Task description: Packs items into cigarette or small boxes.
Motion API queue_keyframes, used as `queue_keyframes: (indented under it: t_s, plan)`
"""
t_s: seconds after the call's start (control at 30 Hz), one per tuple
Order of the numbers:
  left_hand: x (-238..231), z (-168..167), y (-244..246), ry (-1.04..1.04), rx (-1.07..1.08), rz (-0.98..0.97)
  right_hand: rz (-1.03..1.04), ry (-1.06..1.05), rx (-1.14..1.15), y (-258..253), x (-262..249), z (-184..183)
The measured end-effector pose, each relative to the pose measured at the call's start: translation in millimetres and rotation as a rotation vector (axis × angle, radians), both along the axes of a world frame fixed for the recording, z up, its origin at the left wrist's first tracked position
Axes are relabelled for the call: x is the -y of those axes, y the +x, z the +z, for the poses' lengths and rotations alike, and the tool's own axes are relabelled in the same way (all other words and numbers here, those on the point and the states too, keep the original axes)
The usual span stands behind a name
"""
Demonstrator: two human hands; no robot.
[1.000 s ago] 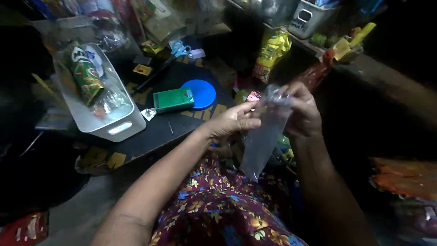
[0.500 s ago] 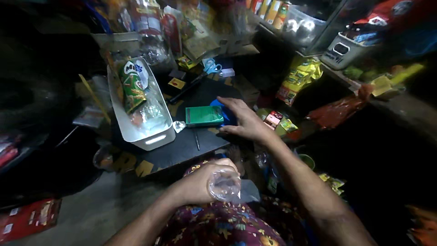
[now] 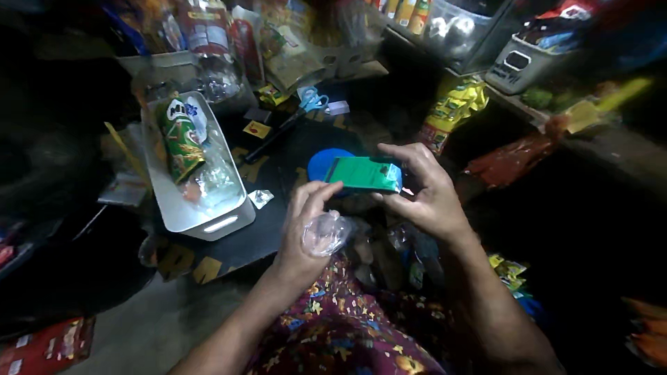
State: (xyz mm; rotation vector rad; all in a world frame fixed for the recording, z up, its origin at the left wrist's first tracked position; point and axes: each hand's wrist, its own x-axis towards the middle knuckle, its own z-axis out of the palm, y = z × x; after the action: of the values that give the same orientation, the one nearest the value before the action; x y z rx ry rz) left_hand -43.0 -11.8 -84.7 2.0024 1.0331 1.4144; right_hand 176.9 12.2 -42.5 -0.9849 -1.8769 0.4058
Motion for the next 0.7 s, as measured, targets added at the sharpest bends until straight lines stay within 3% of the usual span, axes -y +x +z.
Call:
queue_keyframes:
  t_s: [0.1,0.27,0.4,0.53,0.7]
  plan:
    - [-6,5,16,-0.071,0.051,-0.082,-0.007,0.018,-0.034,10,22,0]
    - [-12,14,35,-0.668,0.641,-0.486,-0.006,0.075,-0.037,23,45,8]
    - [-16,14,49,-0.904,0.769,-0.708,0.131,0.077,-0.16,36,51,6]
    - [-16,14,60,-1.0,0.817,-0.755,0.305,0.005,-0.333,52,51,-3]
    - [-13,16,69,-0.96,0.784,-0.641,0.063,0.006,-0.314,56,64,0]
